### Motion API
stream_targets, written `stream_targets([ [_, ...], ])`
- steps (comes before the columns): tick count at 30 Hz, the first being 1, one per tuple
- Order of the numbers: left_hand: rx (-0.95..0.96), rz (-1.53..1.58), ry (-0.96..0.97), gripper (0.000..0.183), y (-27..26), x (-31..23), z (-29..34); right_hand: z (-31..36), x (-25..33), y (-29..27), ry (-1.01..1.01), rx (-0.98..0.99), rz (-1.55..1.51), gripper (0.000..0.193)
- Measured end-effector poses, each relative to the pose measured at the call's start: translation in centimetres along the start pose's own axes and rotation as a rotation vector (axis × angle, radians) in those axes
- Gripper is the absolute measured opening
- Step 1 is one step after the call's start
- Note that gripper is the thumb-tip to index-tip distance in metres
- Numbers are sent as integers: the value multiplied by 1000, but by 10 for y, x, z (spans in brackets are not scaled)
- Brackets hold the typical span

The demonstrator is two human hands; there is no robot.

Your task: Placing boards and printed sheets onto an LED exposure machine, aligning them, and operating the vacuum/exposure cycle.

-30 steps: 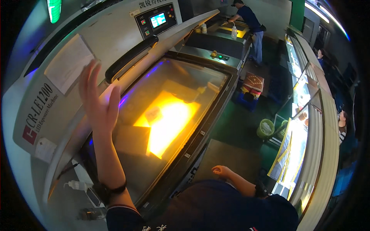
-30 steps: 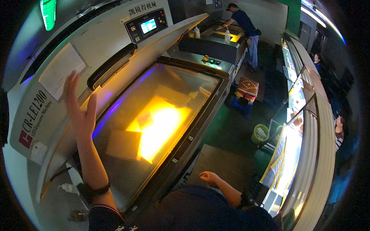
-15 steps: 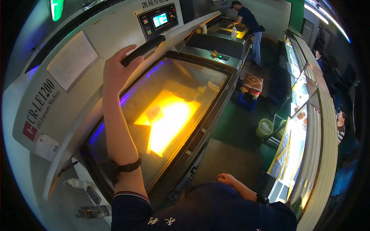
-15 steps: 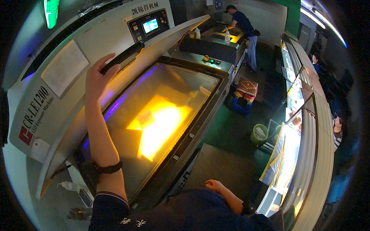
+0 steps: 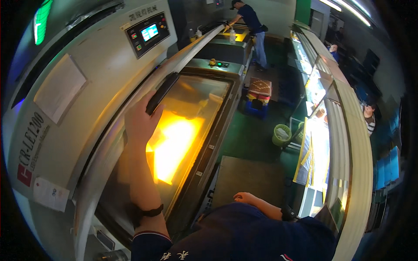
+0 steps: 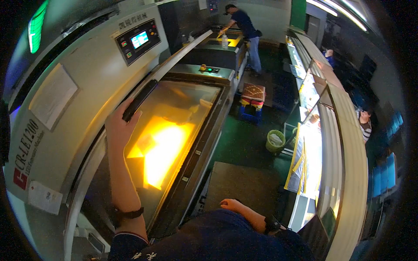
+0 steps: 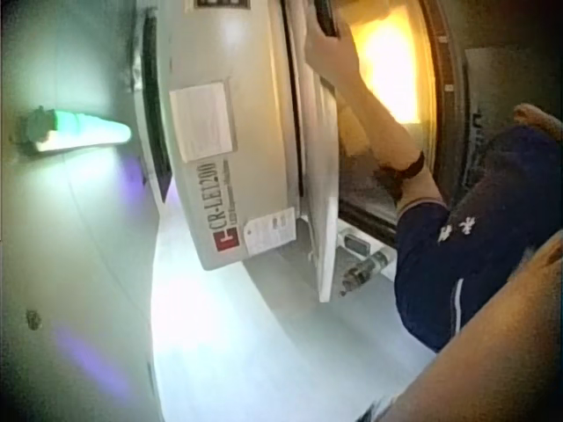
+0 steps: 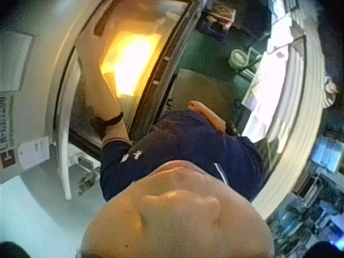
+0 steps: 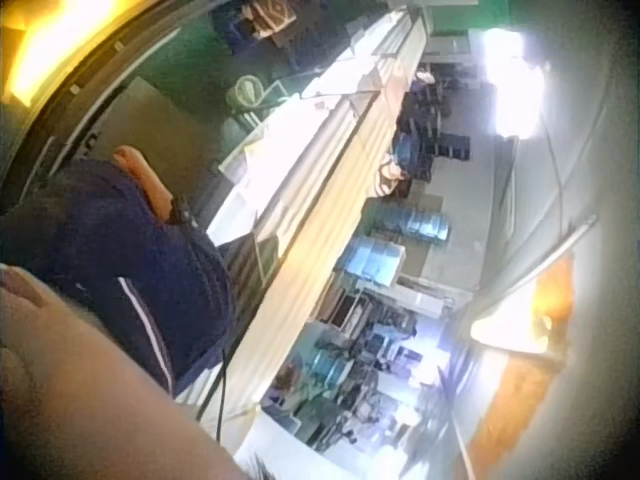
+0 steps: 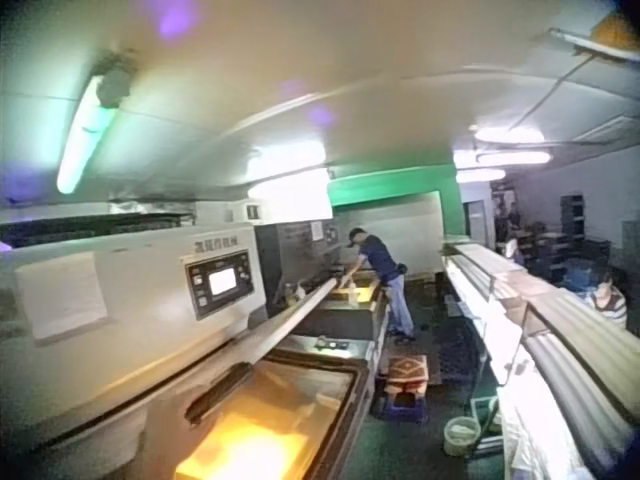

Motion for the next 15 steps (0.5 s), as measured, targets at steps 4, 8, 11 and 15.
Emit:
stream_targets([
  [4,33,-22,-6,44,20,3,17,-10,10,1,-70,19,47,45],
  [8,49,-73,53,47,32,-2,32,-12,22,1,-94,29,-10,48],
  [11,92,-64,-51,48,44,-6,44,-14,20,1,-49,77,-10,50],
  [15,79,-52,-5,49,56,-12,60,-24,3,8,-68,97,0,51],
])
Point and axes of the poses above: each hand's wrist, its own z-axis away from the middle knuckle, its own y-axis out of the palm, x = y × z, the point moved 2 cm from there along -z, towards the middle knuckle, and after that the axes turned 3 degrees about x, right-handed, at the moved point
